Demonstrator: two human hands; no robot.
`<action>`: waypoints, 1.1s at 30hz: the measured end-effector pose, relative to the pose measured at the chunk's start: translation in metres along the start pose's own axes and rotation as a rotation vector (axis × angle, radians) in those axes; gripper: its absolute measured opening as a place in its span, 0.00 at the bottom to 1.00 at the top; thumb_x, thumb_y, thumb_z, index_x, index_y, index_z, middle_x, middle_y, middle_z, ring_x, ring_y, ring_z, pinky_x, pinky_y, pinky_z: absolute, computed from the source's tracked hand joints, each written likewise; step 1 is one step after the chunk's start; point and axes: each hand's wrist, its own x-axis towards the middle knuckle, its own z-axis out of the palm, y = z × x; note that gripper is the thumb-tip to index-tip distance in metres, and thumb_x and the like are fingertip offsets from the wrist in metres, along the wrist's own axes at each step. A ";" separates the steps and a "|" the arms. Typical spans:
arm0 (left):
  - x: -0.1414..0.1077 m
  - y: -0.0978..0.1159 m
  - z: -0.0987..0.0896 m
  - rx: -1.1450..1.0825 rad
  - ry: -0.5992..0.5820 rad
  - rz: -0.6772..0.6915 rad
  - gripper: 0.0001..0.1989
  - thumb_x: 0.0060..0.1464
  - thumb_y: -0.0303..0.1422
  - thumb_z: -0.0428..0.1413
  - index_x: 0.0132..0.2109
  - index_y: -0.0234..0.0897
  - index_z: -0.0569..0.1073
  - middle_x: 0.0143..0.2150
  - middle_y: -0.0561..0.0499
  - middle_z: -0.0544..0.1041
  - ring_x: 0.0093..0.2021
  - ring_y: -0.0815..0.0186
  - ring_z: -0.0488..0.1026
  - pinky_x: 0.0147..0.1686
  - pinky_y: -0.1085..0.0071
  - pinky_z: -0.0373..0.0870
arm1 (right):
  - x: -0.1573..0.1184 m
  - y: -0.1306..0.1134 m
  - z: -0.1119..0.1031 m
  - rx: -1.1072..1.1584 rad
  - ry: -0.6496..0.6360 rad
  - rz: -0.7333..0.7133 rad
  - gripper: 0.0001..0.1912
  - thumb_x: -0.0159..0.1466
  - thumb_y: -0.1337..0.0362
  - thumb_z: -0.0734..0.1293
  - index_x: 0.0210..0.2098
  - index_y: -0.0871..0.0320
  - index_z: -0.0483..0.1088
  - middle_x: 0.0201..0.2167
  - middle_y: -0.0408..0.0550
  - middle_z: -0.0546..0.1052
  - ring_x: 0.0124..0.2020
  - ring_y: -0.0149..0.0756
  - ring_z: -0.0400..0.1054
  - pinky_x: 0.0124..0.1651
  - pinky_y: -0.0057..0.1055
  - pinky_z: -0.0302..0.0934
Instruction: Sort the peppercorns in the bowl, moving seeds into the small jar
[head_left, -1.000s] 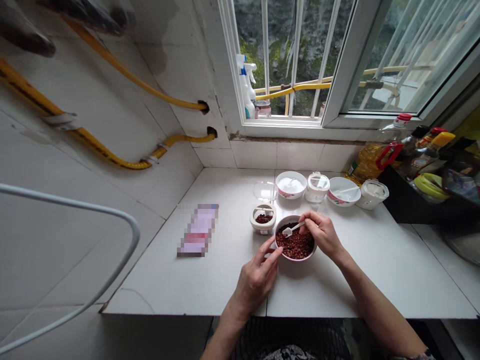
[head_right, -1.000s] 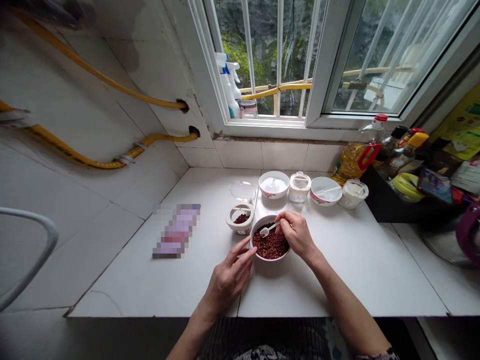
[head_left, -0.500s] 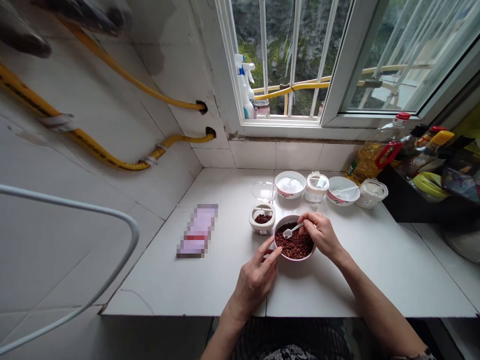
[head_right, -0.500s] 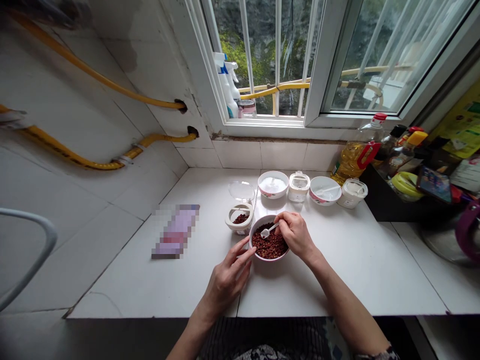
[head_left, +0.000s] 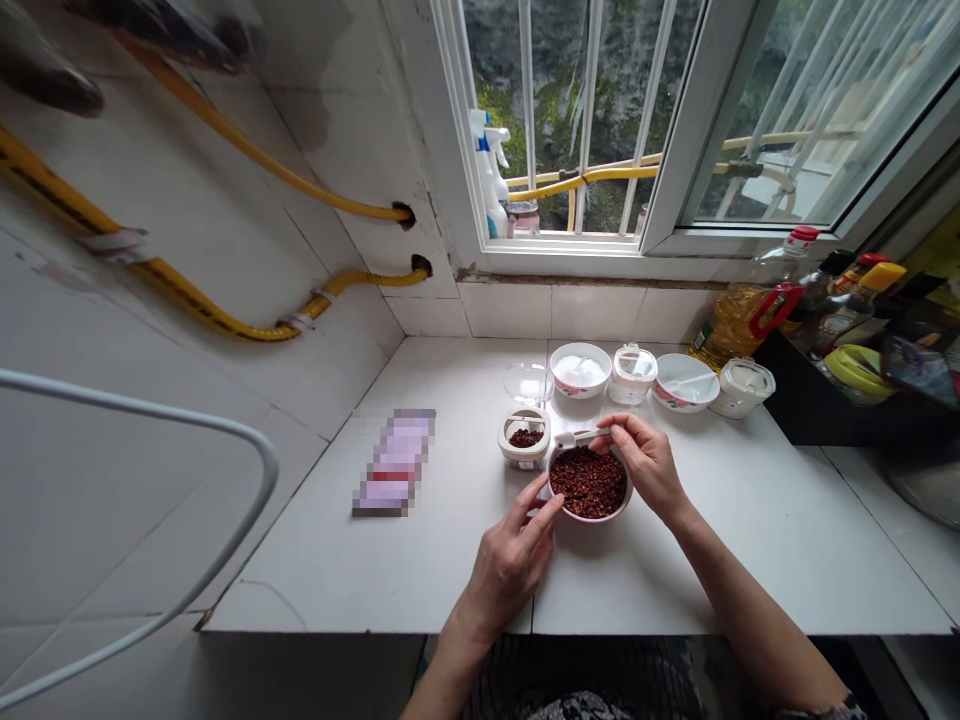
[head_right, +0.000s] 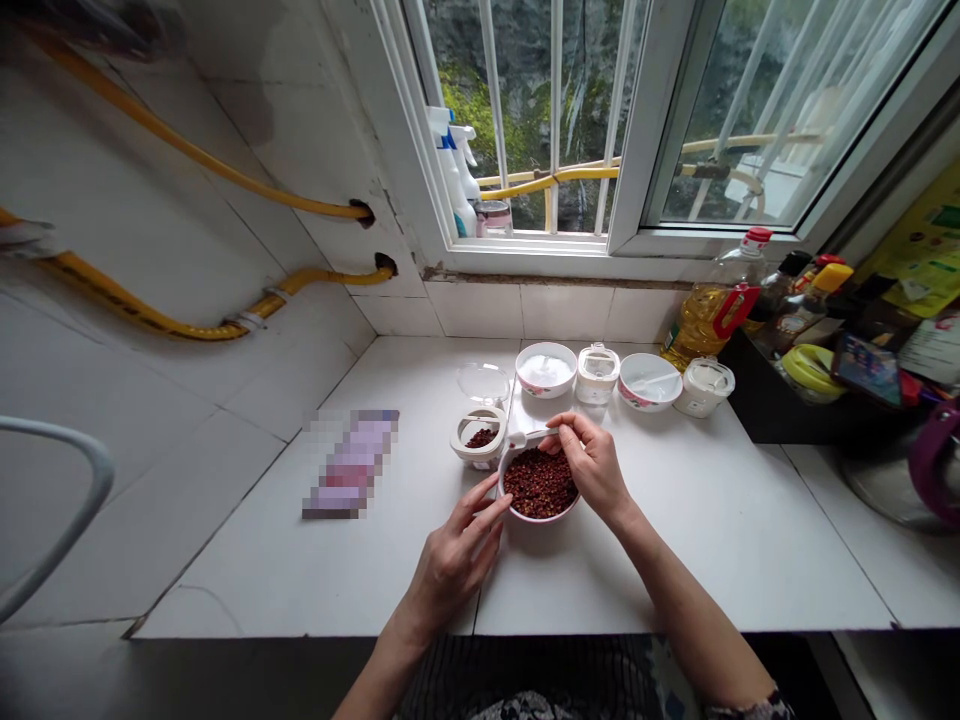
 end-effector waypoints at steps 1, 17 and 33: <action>0.000 0.000 0.000 0.000 -0.003 -0.002 0.24 0.64 0.21 0.50 0.64 0.39 0.66 0.64 0.37 0.70 0.47 0.64 0.80 0.45 0.71 0.80 | -0.001 0.000 0.002 0.018 0.003 -0.024 0.12 0.69 0.55 0.62 0.41 0.56 0.72 0.30 0.48 0.82 0.33 0.37 0.78 0.41 0.36 0.73; -0.001 -0.001 0.000 -0.001 -0.012 -0.011 0.24 0.64 0.21 0.50 0.64 0.40 0.66 0.63 0.37 0.70 0.47 0.64 0.80 0.44 0.71 0.81 | -0.003 0.001 -0.005 -0.254 0.048 -0.201 0.12 0.70 0.64 0.59 0.42 0.55 0.74 0.30 0.48 0.82 0.37 0.41 0.77 0.46 0.40 0.70; 0.000 0.000 0.002 -0.001 0.005 0.005 0.22 0.63 0.20 0.51 0.62 0.37 0.67 0.63 0.36 0.70 0.47 0.66 0.80 0.45 0.72 0.80 | 0.001 0.003 -0.006 -0.273 -0.092 -0.072 0.11 0.65 0.67 0.58 0.31 0.54 0.71 0.20 0.41 0.77 0.25 0.37 0.73 0.41 0.36 0.67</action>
